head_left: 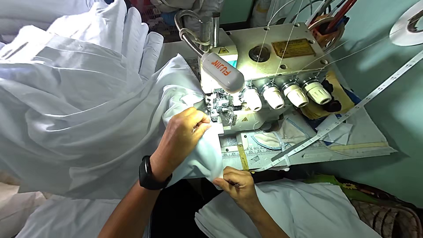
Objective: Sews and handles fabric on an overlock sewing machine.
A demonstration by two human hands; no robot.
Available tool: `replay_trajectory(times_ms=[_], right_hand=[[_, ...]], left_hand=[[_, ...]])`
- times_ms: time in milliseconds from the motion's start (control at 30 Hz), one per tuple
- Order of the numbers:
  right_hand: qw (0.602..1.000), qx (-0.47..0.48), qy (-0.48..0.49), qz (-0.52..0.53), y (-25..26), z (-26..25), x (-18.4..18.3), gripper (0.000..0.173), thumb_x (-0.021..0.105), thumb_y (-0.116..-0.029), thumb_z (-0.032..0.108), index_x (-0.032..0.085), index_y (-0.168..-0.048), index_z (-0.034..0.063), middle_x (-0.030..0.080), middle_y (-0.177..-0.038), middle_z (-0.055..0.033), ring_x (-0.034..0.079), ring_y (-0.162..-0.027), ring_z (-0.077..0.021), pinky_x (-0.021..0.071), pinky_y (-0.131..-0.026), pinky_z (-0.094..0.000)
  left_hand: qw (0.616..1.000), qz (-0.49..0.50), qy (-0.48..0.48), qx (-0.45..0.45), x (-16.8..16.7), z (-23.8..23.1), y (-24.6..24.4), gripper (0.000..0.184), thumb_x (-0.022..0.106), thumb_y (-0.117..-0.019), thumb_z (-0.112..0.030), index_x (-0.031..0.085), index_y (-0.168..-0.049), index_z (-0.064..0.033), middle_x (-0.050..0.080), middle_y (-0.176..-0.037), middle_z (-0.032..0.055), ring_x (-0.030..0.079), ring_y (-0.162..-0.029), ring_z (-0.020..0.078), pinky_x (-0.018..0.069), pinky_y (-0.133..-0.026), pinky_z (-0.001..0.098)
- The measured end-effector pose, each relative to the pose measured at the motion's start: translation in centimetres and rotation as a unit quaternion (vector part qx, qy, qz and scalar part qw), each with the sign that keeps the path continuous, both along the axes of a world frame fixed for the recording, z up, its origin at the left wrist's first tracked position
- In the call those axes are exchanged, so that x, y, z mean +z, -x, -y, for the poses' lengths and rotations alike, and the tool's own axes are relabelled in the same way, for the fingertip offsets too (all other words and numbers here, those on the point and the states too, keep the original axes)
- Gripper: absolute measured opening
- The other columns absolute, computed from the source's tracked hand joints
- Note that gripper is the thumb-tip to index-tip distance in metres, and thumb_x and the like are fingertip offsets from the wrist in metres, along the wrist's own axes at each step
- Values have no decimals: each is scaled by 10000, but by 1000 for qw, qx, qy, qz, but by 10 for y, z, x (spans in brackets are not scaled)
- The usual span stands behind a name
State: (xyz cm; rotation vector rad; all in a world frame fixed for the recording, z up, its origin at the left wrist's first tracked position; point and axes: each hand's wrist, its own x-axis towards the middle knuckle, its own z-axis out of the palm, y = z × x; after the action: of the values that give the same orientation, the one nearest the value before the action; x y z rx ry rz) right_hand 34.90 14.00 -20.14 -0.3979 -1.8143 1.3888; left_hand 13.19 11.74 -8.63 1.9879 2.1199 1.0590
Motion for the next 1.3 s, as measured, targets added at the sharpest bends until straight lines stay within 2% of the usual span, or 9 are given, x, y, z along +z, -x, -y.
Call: replay_trajectory(times_ms=[167,333,533,633,767,900,1000,1200,1300], right_hand=[[990,2,140,21,-7,11,13,285,786,-835,117,585,-639,67,573,-633,68,506,-603,90,406,-558,-66],[993,-38,110,21,4,12,31,106,736,-852,49,640,-897,51,628,-731,82,541,-631,101,453,-586,-61],[993,-83,76,33,28,3,41,146,732,-814,27,592,-852,11,559,-700,63,475,-594,94,398,-551,-62],[984,-104,141,7,44,-4,47,174,737,-796,1,579,-844,57,552,-705,88,495,-599,74,426,-560,-90],[977,-71,203,3,14,4,50,114,664,-901,-36,610,-979,27,722,-734,41,665,-615,2,548,-566,-149],[950,-62,141,273,-40,12,15,259,594,-1005,161,671,-817,0,652,-678,15,580,-572,4,499,-567,-176],[904,-82,79,413,-45,16,-13,367,584,-1021,266,720,-870,-40,640,-689,-102,595,-621,-178,482,-623,-384],[932,-205,239,179,-14,28,-41,187,650,-944,56,645,-759,31,637,-629,73,522,-537,59,431,-541,-134],[899,-146,399,112,-14,32,-22,285,596,-938,-29,611,-682,93,617,-547,63,496,-447,27,399,-454,-144]], left_hand=[[970,-215,-25,107,-21,21,-52,233,576,-975,-111,790,-1056,-67,768,-1043,108,723,-1014,317,554,-885,487],[988,-130,-10,82,-34,18,-38,321,475,-1030,-105,720,-1229,-48,676,-1346,124,590,-1325,343,416,-1094,613],[997,-57,52,0,-14,1,3,320,432,-1023,-105,680,-1154,48,678,-1305,189,582,-1327,352,396,-1131,567],[999,20,39,-6,-8,-12,25,262,425,-1028,-78,626,-1116,66,669,-1201,234,636,-1161,361,493,-997,492],[999,27,-20,-7,3,27,4,213,522,-997,-56,637,-1109,84,581,-1385,249,524,-1362,321,380,-1164,449],[993,105,-44,2,-12,85,-31,181,617,-973,-97,684,-1004,69,679,-1175,180,644,-1138,153,516,-990,274],[981,191,-18,18,-48,109,-51,168,634,-964,-101,704,-981,51,718,-1073,120,676,-1045,79,547,-932,233],[957,284,31,41,-85,121,-80,171,624,-949,-71,740,-971,53,748,-1004,120,693,-948,41,541,-869,163],[955,290,59,15,-90,117,-81,156,639,-943,-54,750,-960,53,757,-1060,148,711,-1045,99,532,-952,206]])
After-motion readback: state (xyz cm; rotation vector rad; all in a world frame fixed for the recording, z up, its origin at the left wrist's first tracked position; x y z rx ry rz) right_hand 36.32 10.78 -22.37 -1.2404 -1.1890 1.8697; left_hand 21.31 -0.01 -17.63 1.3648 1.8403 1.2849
